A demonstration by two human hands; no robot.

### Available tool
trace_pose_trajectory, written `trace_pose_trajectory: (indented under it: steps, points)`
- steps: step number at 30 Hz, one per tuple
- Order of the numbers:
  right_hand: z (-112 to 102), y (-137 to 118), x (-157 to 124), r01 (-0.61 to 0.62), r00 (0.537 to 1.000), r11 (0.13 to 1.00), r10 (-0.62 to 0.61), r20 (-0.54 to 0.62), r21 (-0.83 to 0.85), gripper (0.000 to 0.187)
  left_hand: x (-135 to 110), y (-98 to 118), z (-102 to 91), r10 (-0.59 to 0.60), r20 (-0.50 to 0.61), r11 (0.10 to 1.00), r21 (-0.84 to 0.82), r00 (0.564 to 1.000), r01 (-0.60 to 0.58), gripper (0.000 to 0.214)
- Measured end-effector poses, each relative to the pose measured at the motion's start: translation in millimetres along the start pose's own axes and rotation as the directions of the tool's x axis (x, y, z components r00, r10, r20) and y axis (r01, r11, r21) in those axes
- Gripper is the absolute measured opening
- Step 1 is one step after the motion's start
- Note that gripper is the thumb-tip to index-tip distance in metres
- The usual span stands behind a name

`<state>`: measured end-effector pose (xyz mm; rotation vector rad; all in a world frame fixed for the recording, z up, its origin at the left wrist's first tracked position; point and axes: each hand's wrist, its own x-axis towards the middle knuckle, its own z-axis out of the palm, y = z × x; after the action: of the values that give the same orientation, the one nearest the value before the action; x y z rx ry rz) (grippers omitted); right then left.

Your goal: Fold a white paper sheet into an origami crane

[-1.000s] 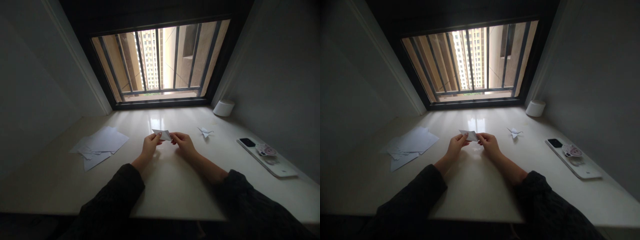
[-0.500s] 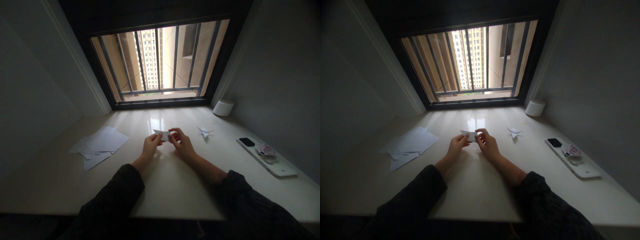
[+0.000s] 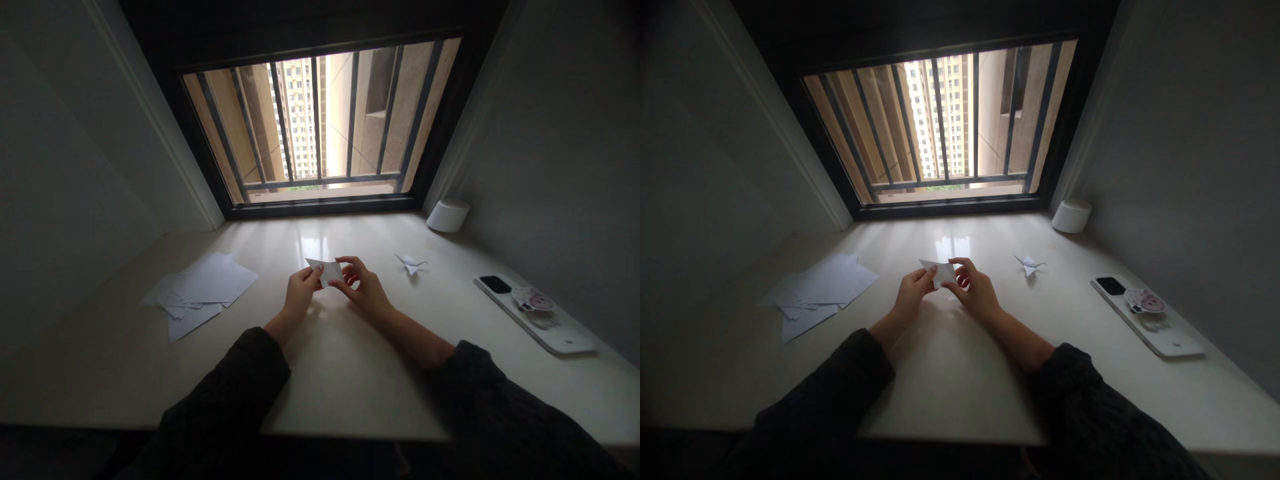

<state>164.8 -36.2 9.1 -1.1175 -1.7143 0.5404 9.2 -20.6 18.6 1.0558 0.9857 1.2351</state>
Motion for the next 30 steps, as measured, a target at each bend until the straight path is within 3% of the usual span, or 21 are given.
trace_pose_trajectory:
  steps: [4, 9, 13, 17, 20, 23, 27, 30]
  points:
    - [-3, -3, 1, 0.074, 0.997, 0.99, -0.075, -0.01, -0.119, 0.043, 0, 1, 0.4, -0.011, -0.029, 1.0, 0.008, 1.0, 0.011, 0.037]
    - [-9, -4, 3, 0.272, 0.952, 0.897, -0.303, -0.036, -0.349, 0.028, 3, 2, -3.0, -0.032, -0.108, 0.999, -0.035, 0.994, 0.028, 0.04]
    - [-10, -1, 4, 0.307, 0.939, 0.845, -0.344, -0.006, -0.437, 0.014, 3, 4, -2.5, -0.077, -0.112, 0.994, -0.088, 0.991, 0.068, 0.043]
    - [-8, -3, 4, 0.229, 0.963, 0.918, -0.263, -0.064, -0.324, 0.014, 0, 9, 0.1, -0.061, -0.036, 0.997, -0.058, 0.998, 0.059, 0.046]
    - [-6, -5, 4, 0.109, 0.987, 0.99, -0.119, -0.104, -0.092, 0.014, -2, 12, -0.6, 0.02, 0.028, 0.998, 0.058, 0.999, -0.021, 0.048]
    - [-4, -7, 4, 0.02, 0.997, 0.995, -0.013, -0.075, 0.094, 0.016, -2, 12, -2.9, 0.116, 0.091, 0.981, 0.144, 0.989, -0.128, 0.051]
    - [-2, -9, 4, -0.003, 0.999, 0.987, 0.011, -0.049, 0.158, 0.014, 0, 10, -4.4, 0.187, 0.14, 0.961, 0.177, 0.972, -0.211, 0.053]
    - [-2, -12, 4, 0.031, 0.999, 0.989, -0.025, -0.043, 0.144, 0.012, 1, 10, -3.7, 0.153, 0.114, 0.975, 0.147, 0.982, -0.169, 0.051]
